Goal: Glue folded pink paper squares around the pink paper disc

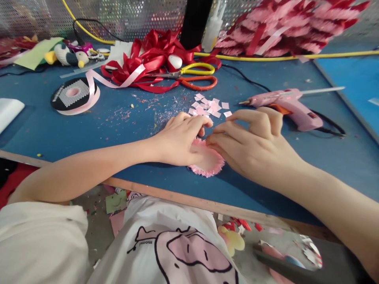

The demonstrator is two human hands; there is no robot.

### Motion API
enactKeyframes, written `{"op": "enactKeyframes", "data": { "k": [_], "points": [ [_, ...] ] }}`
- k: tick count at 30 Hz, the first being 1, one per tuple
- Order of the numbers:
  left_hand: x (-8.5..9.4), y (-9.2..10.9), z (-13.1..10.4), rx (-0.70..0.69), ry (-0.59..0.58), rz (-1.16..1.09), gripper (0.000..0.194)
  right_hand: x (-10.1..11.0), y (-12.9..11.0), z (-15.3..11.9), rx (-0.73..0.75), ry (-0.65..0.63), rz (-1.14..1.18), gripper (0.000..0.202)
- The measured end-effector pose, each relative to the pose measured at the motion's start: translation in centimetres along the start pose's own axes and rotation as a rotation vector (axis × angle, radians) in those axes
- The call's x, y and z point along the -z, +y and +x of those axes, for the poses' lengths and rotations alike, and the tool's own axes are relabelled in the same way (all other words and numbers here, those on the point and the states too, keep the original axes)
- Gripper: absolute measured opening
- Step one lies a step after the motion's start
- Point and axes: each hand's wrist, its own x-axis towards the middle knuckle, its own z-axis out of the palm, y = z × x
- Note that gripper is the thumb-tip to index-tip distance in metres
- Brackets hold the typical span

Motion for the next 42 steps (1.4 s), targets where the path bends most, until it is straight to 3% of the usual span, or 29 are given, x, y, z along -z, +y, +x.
{"op": "enactKeyframes", "data": {
  "k": [6,11,35,42],
  "points": [
    [-0.2,-0.1,0.1,-0.002,0.016,-0.008,0.065,0.2,-0.3,0.2,-0.004,0.011,-0.066,0.019],
    [-0.5,-0.3,0.2,-0.003,0.024,-0.016,0.066,0.5,0.1,0.3,-0.033,0.021,0.038,0.013],
    [0.3,0.5,-0.2,0.026,-0.017,0.031,0.067,2.1,1.3,1.0,0.114,-0.004,0.202,0.017],
    [0.5,0.7,-0.2,0.040,-0.029,0.020,0.066,2.3,1.6,0.4,0.032,-0.028,0.276,0.018]
  ]
}}
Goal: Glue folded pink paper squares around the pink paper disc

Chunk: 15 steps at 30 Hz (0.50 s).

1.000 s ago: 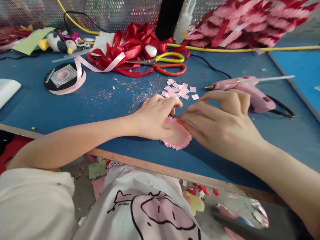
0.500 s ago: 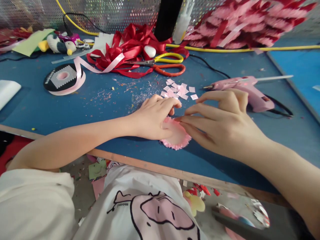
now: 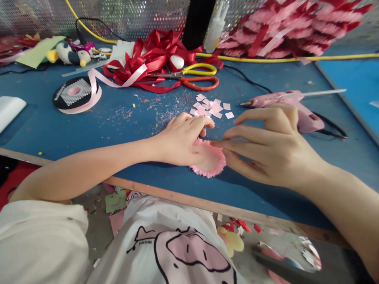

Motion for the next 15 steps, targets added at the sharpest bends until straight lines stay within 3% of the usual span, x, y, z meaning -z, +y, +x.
{"op": "enactKeyframes", "data": {
  "k": [15],
  "points": [
    [-0.07,-0.13,0.06,-0.019,0.006,0.007,0.066,-0.38,-0.02,0.30,0.099,0.043,-0.032,0.014]
  ]
}}
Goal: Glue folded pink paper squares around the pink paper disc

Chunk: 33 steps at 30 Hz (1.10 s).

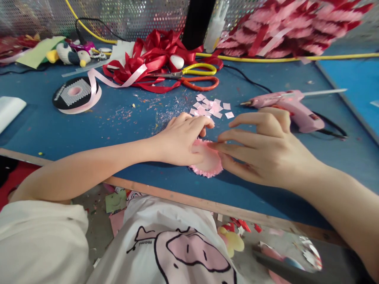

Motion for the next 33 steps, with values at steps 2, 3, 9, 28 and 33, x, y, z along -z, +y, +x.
{"op": "enactKeyframes", "data": {
  "k": [2,3,9,28,33],
  "points": [
    [0.0,0.0,-0.1,0.001,0.002,-0.006,0.066,0.2,0.0,0.2,0.013,-0.015,-0.001,0.016],
    [0.1,0.0,-0.1,0.003,0.001,-0.008,0.066,0.3,0.0,0.2,0.009,-0.030,0.004,0.016],
    [0.2,0.0,-0.1,0.018,-0.015,-0.001,0.066,0.1,-0.2,0.1,-0.067,-0.041,0.048,0.015],
    [0.0,-0.1,-0.2,-0.010,0.016,-0.005,0.061,-0.6,0.0,-0.4,-0.219,0.022,0.073,0.012],
    [0.4,0.2,-0.3,-0.027,0.059,-0.081,0.048,-1.1,0.7,-0.9,-0.347,0.026,0.009,0.014]
  ]
}}
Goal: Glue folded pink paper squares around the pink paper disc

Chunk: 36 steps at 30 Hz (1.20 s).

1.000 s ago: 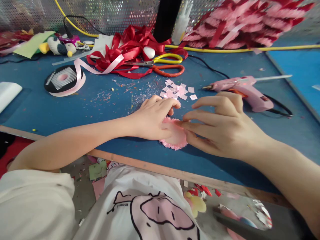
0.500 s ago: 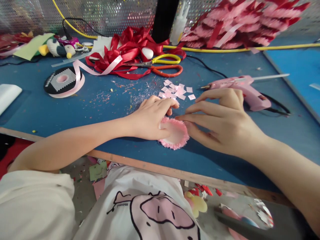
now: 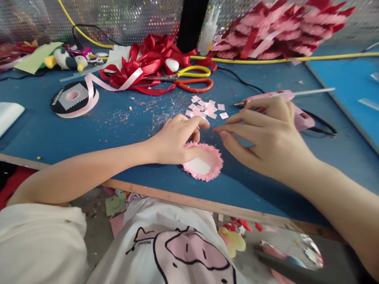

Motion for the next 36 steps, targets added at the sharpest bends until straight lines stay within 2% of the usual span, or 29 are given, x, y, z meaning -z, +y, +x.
{"op": "enactKeyframes", "data": {
  "k": [5,9,12,16,22,29,33,36],
  "points": [
    [0.6,-0.4,0.4,0.043,0.134,-0.084,0.030,0.1,0.2,0.3,0.048,-0.118,0.101,0.031],
    [0.7,-1.7,1.1,0.027,0.262,0.141,0.021,0.1,0.4,0.5,-0.031,-0.043,0.114,0.041],
    [0.8,-2.5,1.4,0.040,0.283,0.276,0.021,-0.3,0.6,0.4,-0.102,0.012,0.081,0.035],
    [1.0,-2.7,1.5,-0.007,0.329,0.406,0.022,-0.7,0.6,0.2,-0.112,-0.028,0.085,0.022],
    [1.5,-2.4,1.1,0.002,0.403,0.484,0.025,-0.4,0.2,0.0,0.000,-0.173,0.208,0.036],
    [1.5,-3.0,1.2,0.025,0.408,0.486,0.014,-0.7,0.6,-0.2,-0.045,-0.128,0.148,0.041],
    [1.6,-3.1,1.6,0.030,0.410,0.464,0.014,-1.4,0.7,-0.7,-0.033,-0.169,0.067,0.056],
    [1.7,-3.2,1.8,0.026,0.403,0.454,0.017,-1.8,0.6,-1.0,-0.044,-0.190,0.039,0.057]
  ]
}}
